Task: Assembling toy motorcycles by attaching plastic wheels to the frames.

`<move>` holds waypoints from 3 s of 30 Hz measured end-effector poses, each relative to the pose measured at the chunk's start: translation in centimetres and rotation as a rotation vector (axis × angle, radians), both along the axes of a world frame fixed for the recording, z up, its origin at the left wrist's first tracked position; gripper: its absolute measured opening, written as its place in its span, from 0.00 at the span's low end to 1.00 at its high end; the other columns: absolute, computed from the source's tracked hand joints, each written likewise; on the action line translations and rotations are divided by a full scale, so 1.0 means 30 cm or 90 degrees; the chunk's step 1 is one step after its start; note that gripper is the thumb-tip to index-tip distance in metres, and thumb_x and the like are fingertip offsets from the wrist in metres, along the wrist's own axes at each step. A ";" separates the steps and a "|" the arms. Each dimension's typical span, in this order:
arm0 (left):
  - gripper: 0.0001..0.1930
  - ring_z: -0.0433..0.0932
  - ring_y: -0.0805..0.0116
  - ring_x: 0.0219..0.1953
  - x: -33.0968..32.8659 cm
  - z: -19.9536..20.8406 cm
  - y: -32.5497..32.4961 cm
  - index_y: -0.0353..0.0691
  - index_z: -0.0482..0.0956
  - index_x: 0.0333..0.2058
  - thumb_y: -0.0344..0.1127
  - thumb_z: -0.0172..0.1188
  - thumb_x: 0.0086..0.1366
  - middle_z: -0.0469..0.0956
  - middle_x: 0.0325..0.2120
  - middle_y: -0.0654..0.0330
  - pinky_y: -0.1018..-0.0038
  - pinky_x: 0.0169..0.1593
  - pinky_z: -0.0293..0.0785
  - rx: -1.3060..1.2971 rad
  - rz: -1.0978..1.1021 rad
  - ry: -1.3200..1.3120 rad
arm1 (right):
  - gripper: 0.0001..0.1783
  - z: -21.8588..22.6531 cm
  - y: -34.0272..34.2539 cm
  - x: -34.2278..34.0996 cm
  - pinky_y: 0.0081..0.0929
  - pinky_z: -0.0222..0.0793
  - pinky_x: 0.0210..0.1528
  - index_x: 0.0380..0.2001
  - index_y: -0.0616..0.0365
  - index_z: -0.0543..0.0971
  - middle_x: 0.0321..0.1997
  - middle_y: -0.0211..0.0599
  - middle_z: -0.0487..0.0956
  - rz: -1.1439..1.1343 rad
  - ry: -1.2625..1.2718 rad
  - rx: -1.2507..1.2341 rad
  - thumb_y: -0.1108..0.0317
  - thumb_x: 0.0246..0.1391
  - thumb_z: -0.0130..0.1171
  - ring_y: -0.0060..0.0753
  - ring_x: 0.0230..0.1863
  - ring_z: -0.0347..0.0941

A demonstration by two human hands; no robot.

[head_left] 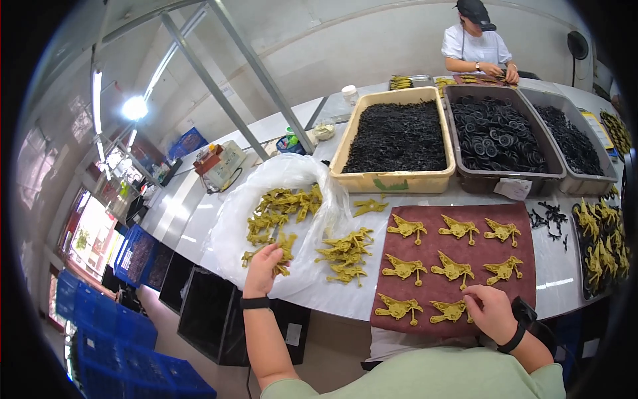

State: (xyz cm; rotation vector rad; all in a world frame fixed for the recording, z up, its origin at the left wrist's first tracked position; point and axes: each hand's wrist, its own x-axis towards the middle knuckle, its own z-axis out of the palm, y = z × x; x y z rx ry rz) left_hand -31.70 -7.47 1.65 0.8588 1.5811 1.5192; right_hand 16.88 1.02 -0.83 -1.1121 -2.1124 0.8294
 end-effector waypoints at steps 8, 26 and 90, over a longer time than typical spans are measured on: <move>0.15 0.77 0.69 0.40 0.607 0.005 0.133 0.32 0.68 0.50 0.30 0.54 0.65 0.77 0.41 0.57 0.72 0.47 0.74 0.039 -0.345 -0.150 | 0.11 0.010 0.029 -0.070 0.23 0.72 0.36 0.43 0.61 0.77 0.36 0.38 0.79 0.172 0.204 -0.279 0.70 0.57 0.54 0.27 0.32 0.76; 0.26 0.71 0.53 0.52 1.046 -0.034 0.198 0.37 0.63 0.53 0.45 0.59 0.62 0.67 0.50 0.52 0.53 0.57 0.62 0.187 -0.277 0.120 | 0.11 0.015 0.024 0.012 0.25 0.72 0.40 0.40 0.62 0.73 0.37 0.36 0.75 0.015 0.148 -0.092 0.74 0.53 0.59 0.33 0.37 0.74; 0.33 0.62 0.50 0.61 1.341 -0.235 0.703 0.26 0.63 0.56 0.50 0.54 0.62 0.62 0.59 0.42 0.64 0.62 0.60 0.105 -0.612 0.925 | 0.06 -0.176 0.805 0.454 0.40 0.71 0.43 0.27 0.61 0.79 0.30 0.48 0.79 -0.157 -0.400 0.185 0.69 0.48 0.57 0.49 0.38 0.76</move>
